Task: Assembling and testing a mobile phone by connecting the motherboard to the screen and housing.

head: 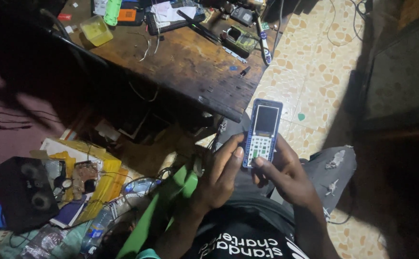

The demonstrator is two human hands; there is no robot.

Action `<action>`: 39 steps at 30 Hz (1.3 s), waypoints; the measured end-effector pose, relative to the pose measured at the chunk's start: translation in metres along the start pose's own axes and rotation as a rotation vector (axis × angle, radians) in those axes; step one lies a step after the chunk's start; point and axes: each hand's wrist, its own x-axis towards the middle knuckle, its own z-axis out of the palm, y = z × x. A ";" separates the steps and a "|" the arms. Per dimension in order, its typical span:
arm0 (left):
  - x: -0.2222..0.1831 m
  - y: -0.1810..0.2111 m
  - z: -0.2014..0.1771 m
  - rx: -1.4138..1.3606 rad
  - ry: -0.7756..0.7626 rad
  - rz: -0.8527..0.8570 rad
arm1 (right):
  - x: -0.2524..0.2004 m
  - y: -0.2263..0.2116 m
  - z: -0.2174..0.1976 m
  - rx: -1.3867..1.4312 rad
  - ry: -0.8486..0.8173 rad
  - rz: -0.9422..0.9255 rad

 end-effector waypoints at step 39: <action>0.005 -0.018 0.026 -0.226 -0.264 0.113 | -0.036 0.006 -0.016 -0.038 0.116 -0.007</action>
